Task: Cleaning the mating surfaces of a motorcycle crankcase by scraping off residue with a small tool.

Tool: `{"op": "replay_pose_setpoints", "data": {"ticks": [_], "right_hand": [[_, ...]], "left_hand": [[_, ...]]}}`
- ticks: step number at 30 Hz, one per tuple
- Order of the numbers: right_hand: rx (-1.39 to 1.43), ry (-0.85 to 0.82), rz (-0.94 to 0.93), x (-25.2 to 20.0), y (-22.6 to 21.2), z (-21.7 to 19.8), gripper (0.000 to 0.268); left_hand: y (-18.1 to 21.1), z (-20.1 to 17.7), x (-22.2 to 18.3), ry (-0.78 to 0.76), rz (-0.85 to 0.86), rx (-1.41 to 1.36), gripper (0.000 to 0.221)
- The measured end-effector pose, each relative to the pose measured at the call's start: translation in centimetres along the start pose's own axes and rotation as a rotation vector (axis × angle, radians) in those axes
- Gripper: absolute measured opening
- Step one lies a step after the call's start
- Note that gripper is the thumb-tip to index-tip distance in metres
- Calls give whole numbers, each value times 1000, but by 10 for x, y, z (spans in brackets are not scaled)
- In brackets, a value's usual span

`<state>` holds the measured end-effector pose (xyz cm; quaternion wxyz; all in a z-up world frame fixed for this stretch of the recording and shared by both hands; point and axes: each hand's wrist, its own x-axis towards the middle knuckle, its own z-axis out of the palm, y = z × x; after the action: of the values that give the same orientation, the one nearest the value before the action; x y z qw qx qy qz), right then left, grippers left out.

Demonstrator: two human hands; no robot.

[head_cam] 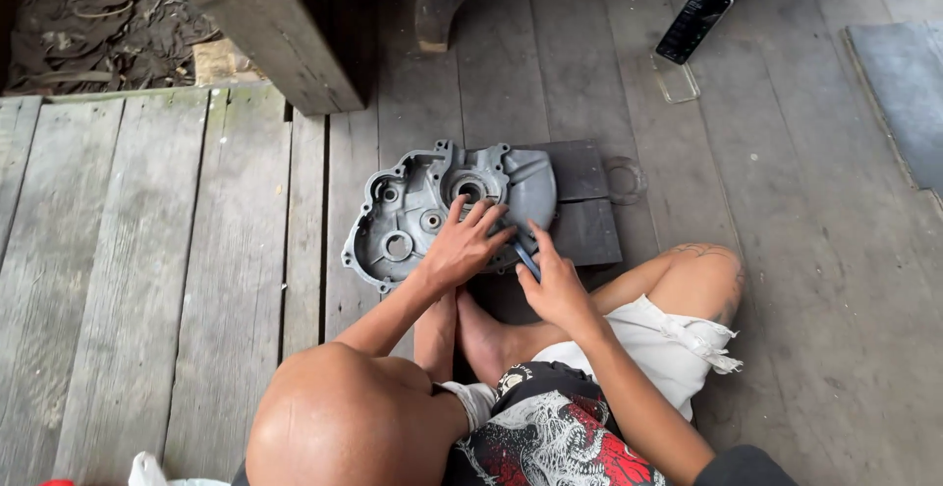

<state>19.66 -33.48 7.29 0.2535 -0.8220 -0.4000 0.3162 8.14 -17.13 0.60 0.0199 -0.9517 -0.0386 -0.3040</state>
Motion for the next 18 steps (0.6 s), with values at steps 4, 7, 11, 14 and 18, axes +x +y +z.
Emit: {"op": "replay_pose_setpoints", "data": {"ticks": [4,7,11,14,18], "right_hand": [[-16,38,-25,-14,26,5,57],[15,97,-42,-7,30,1,49],[-57,256,-64,-5,32,-13,49],[-140,225,-20,-5,39,-12,47],[-165,196,-20,32,47,-5,46]], "left_hand": [[3,0,6,-24,2,-36,26],[3,-6,13,10,-48,-36,22],[-8,-32,9,-170,-471,-139,71],[-23,-34,-30,-235,-831,-74,71],[-20,-43,-58,-298,-1106,152,88]]}}
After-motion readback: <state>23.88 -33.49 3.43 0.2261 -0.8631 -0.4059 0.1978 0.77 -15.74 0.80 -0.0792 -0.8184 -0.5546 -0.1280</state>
